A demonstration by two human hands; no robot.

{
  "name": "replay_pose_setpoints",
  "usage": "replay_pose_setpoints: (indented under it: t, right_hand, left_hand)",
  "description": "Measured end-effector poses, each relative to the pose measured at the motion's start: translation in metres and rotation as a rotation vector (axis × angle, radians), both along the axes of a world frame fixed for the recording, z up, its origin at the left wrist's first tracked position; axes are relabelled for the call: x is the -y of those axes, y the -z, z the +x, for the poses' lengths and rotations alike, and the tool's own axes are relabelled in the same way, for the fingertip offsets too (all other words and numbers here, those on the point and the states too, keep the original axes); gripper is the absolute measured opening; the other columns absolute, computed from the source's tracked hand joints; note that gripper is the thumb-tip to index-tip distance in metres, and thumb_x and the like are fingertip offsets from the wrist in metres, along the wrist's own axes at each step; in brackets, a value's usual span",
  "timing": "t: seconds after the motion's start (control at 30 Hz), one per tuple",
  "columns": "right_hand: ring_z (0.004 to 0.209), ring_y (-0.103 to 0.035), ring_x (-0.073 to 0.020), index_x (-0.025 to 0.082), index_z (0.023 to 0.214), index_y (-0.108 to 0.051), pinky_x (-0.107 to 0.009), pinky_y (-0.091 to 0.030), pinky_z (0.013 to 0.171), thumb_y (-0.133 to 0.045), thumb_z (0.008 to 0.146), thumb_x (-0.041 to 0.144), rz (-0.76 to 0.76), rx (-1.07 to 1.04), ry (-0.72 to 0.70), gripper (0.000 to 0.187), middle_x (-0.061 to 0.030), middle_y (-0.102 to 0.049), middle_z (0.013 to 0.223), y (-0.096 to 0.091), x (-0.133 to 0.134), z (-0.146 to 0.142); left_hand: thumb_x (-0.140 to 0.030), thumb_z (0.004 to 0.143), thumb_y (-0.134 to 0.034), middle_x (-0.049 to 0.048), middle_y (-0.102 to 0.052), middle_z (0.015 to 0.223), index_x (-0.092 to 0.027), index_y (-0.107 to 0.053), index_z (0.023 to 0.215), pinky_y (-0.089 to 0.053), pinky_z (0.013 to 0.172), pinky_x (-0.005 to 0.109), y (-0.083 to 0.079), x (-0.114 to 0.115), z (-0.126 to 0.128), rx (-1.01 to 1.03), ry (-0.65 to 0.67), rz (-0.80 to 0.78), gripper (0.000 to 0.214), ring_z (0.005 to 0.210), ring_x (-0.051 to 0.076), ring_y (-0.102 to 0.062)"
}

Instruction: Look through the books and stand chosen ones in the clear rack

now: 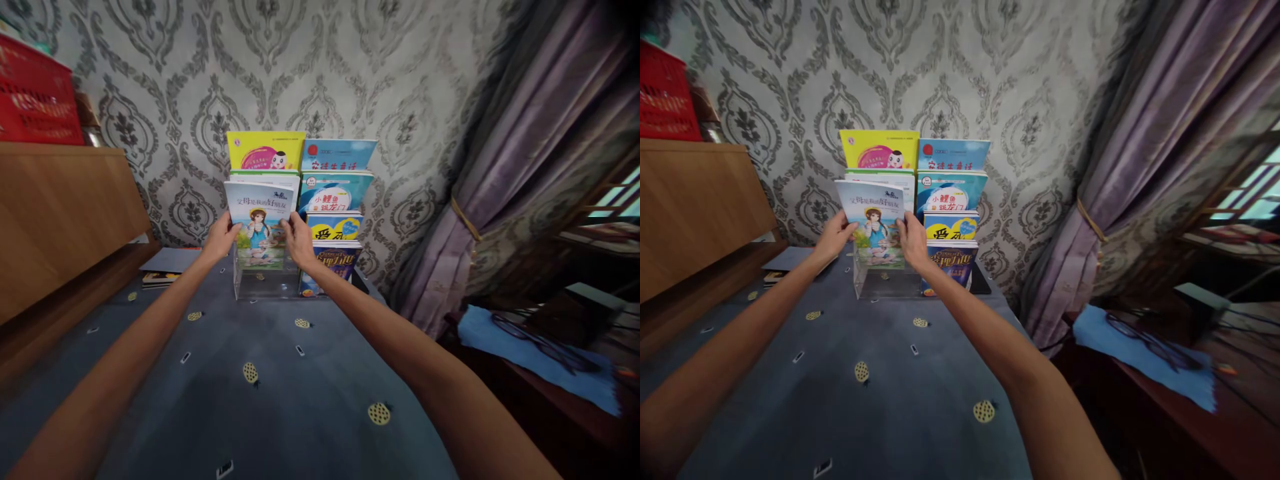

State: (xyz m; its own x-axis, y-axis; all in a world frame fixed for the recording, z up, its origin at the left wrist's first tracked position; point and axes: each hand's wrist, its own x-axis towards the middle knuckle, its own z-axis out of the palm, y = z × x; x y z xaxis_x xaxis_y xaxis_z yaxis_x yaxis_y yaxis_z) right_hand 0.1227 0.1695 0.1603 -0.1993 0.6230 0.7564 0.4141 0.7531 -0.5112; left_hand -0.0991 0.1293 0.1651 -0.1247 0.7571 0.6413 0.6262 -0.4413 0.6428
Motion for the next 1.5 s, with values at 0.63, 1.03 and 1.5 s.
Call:
replay_pose_setpoints:
  t: [0.63,1.03,1.5]
  right_hand:
    - [0.083,-0.056,-0.0206,0.018,0.094,-0.055,-0.029,-0.04,0.074,-0.04,0.094,0.024,-0.132,0.232,0.142,0.016,-0.0086,-0.063,0.092,0.032,0.003,0.0]
    - [0.097,-0.064,-0.0263,0.014,0.118,-0.049,-0.034,-0.045,0.082,-0.039,0.097,0.02,-0.342,0.295,0.258,0.024,-0.0172,-0.067,0.114,0.036,0.02,-0.006]
    - [0.095,-0.067,-0.0278,0.016,0.116,-0.059,-0.033,-0.046,0.079,-0.039,0.097,0.014,-0.408,0.354,0.315,0.028,-0.0171,-0.07,0.105,0.03,0.025,-0.01]
  left_hand:
    - [-0.029,0.092,-0.046,0.0137,-0.07,0.102,-0.016,-0.06,0.104,-0.048,0.088,0.038,0.03,0.005,0.001,-0.342,-0.267,-0.077,0.023,0.102,0.03,-0.064]
    - [-0.036,0.097,-0.043,0.0152,-0.072,0.095,-0.015,-0.049,0.116,-0.048,0.079,0.035,0.03,0.018,0.01,-0.485,-0.45,-0.188,0.029,0.091,0.031,-0.069]
    - [-0.031,0.099,-0.038,0.0186,-0.071,0.099,-0.015,-0.057,0.106,-0.047,0.081,0.037,0.026,0.02,0.016,-0.504,-0.444,-0.23,0.026,0.096,0.033,-0.068]
